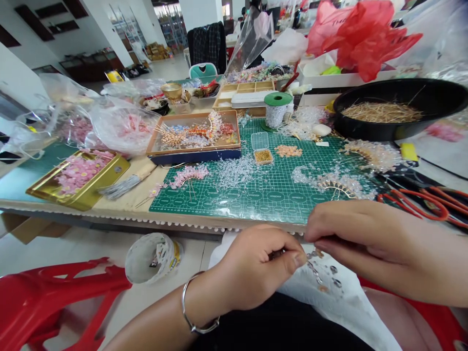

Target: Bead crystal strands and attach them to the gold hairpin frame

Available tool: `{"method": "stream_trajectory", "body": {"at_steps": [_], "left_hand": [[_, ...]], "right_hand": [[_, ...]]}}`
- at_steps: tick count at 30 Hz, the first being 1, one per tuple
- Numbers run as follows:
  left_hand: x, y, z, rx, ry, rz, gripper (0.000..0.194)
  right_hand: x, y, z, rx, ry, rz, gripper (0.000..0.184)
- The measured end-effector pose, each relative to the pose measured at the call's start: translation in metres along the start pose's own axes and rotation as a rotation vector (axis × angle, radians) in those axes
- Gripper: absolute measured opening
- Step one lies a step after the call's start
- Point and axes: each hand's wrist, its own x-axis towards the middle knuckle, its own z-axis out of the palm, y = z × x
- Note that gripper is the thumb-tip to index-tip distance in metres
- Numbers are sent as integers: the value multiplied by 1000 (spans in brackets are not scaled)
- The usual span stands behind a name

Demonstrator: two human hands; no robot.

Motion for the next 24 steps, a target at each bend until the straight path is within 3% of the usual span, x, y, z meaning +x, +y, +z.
{"method": "stream_trajectory", "body": {"at_steps": [3,7,12,16,20,24], "left_hand": [[-2,0,0,42,-6,20,19],[-3,-1,2,74,-13,59,20],[-3,-2,4,66,-40,123,19],[-4,-2,5,84,-15,173,18],[-6,0,4,105,126,224,17],[-6,1,3,111,246,261,13]], "right_hand": [[0,4,-6,149,-209,-63,21],[-2,9,-10,309,-254,31,21],[-1,12,-4,327,-257,67,17],[-2,13,8,341,-217,232,18],[-9,10,23,592,-168,462,18],[-20,0,37,751,-3,500,13]]}}
